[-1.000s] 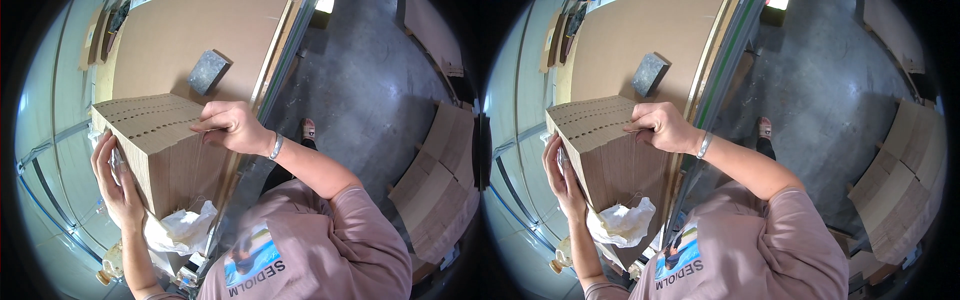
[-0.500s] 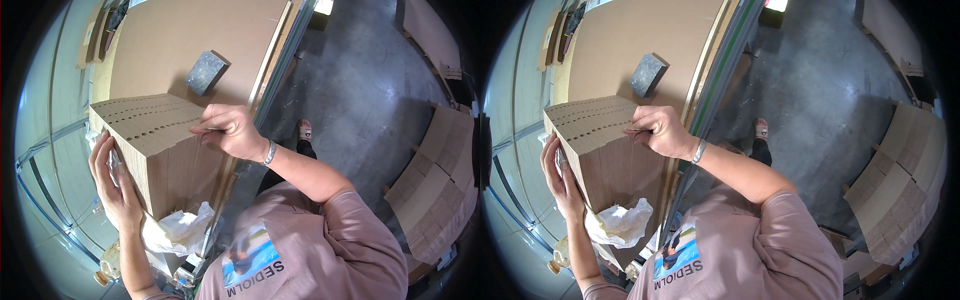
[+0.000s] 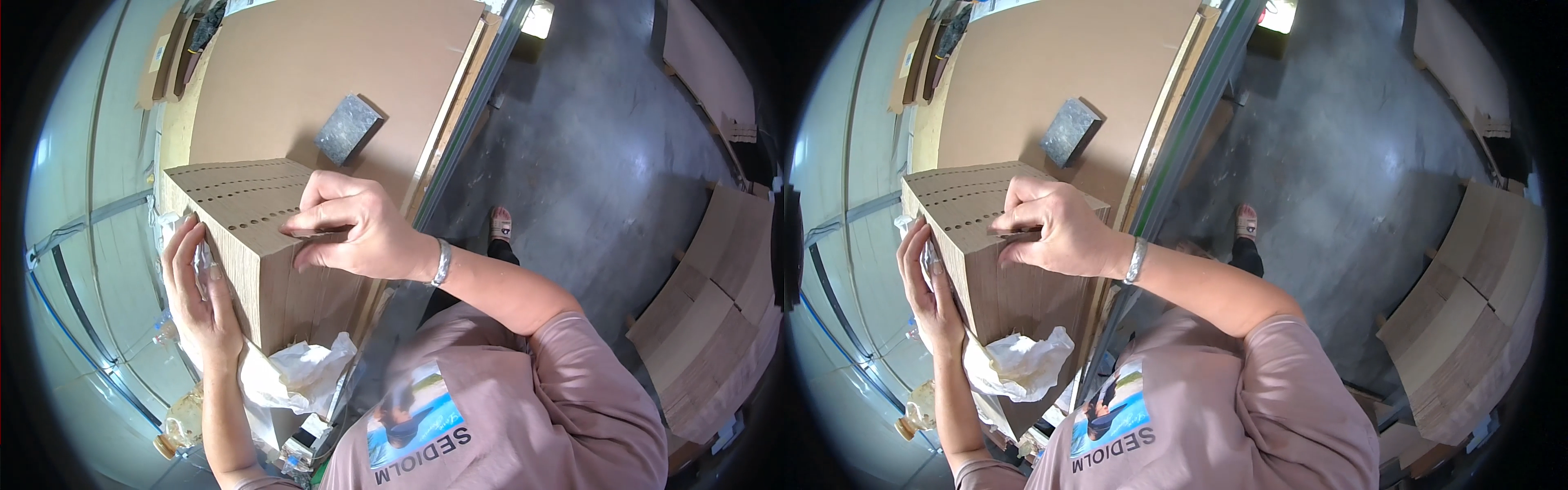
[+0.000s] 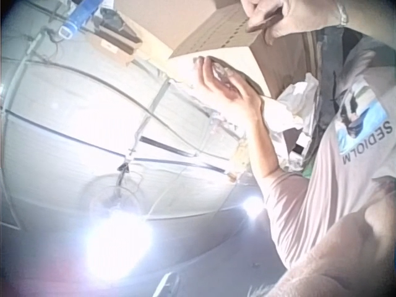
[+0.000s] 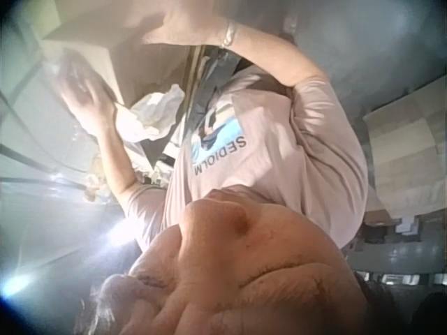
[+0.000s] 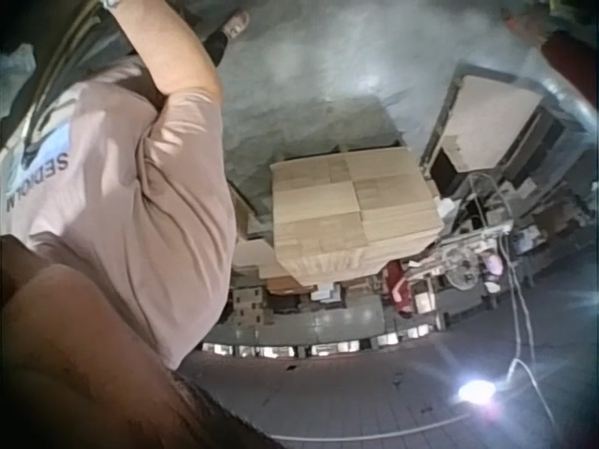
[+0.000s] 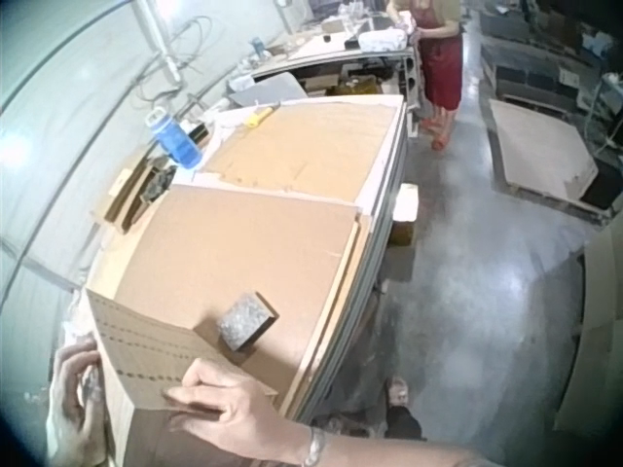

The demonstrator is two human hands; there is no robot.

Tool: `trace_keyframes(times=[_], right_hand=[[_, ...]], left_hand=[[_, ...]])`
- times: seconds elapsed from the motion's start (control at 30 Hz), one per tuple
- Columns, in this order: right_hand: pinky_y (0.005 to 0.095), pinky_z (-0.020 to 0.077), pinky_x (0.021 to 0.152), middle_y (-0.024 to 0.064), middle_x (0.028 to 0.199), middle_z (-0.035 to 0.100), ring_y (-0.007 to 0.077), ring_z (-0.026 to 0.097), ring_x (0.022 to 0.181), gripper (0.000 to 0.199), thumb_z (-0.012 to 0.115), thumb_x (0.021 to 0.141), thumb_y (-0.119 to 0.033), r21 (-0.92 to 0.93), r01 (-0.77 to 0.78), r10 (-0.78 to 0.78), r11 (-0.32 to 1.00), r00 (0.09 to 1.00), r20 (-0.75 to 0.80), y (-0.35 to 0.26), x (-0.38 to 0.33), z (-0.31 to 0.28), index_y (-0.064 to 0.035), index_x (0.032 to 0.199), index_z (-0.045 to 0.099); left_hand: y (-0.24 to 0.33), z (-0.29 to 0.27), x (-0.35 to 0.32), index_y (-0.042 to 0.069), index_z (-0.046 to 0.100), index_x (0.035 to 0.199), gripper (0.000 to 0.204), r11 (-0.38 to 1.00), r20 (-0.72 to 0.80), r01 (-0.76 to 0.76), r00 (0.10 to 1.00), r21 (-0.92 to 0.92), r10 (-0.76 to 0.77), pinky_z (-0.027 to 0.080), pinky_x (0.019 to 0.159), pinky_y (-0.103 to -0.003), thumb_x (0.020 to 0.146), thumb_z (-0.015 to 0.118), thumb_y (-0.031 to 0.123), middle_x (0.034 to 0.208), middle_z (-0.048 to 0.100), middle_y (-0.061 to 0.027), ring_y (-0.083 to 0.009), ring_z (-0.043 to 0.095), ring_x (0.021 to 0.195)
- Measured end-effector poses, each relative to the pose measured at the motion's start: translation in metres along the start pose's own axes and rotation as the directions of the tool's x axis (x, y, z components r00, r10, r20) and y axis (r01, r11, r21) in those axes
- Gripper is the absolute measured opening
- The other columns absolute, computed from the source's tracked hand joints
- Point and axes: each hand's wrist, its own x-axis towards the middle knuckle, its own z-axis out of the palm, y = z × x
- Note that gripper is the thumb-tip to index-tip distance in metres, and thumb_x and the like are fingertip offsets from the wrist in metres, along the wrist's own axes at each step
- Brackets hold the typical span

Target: The person applies a liquid from a bottle onto a cloth and wipes it onto the surfaces and edges of a wooden furniture component, then uses a small block to sand or polish the edges.

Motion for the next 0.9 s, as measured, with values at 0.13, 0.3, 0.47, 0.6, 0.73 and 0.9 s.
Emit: trace_keyframes(times=[0.13,0.3,0.47,0.6,0.73,0.9], right_hand=[[0.0224,0.0521,0.062,0.0036,0.085,0.059,0.0099,0.061,0.073,0.022,0.075,0.07,0.012,-0.014,-0.038,0.039,0.999,0.999,0.024,-0.001,0.002,0.005,0.0032,0.09,0.071],[0.0238,0.0562,0.062,0.0064,0.084,0.059,0.0109,0.063,0.074,0.016,0.068,0.072,0.02,0.19,-0.098,0.107,0.977,0.993,-0.039,0.001,-0.001,0.014,0.0076,0.084,0.068],[0.0242,0.0555,0.064,0.0064,0.084,0.058,0.0102,0.061,0.073,0.014,0.068,0.073,0.019,0.148,-0.114,0.123,0.982,0.991,-0.053,-0.01,0.0,0.013,0.0083,0.082,0.067],[0.0219,0.0476,0.065,0.0022,0.08,0.058,0.0074,0.057,0.07,0.011,0.073,0.074,0.008,0.021,-0.187,0.188,0.982,0.982,-0.037,-0.018,0.003,0.002,0.0051,0.084,0.069],[0.021,0.0436,0.066,-0.0023,0.079,0.064,0.0038,0.056,0.072,0.011,0.068,0.084,-0.006,0.046,-0.513,0.512,0.857,0.841,-0.175,-0.009,0.006,-0.03,0.0023,0.091,0.071],[0.0294,0.047,0.063,0.0073,0.075,0.062,0.0161,0.06,0.07,0.011,0.072,0.08,-0.007,-0.551,-0.312,0.233,0.774,0.949,-0.211,0.061,0.028,-0.074,-0.0079,0.091,0.074]], left_hand=[[-0.003,-0.003,0.001,0.002,0.056,0.124,0.037,0.997,0.004,-0.05,0.999,0.063,0.05,0.035,0.105,-0.044,0.088,0.049,0.011,0.13,0.053,-0.0163,-0.034,0.048,0.124],[-0.001,-0.007,0.0,0.002,0.055,0.126,0.038,0.996,0.012,-0.037,0.999,0.08,0.036,0.033,0.108,-0.042,0.09,0.047,0.011,0.132,0.052,-0.0155,-0.0313,0.046,0.126],[0.002,-0.007,0.002,0.001,0.054,0.127,0.04,0.997,0.015,-0.054,0.998,0.059,0.053,0.03,0.11,-0.042,0.088,0.048,0.009,0.133,0.051,-0.016,-0.0312,0.045,0.127],[-0.007,-0.002,-0.003,0.001,0.055,0.123,0.038,0.996,-0.038,-0.086,0.996,-0.008,0.086,0.034,0.105,-0.043,0.086,0.051,0.006,0.129,0.051,-0.0179,-0.0336,0.046,0.123],[-0.005,-0.005,-0.002,-0.001,0.055,0.121,0.038,0.997,-0.034,-0.07,0.997,-0.023,0.07,0.035,0.105,-0.044,0.084,0.051,0.002,0.129,0.051,-0.0182,-0.0347,0.046,0.123],[0.001,-0.005,0.007,-0.002,0.055,0.118,0.041,0.998,-0.031,-0.034,0.999,-0.048,0.033,0.035,0.105,-0.045,0.078,0.05,-0.004,0.127,0.051,-0.0195,-0.0364,0.047,0.122]])
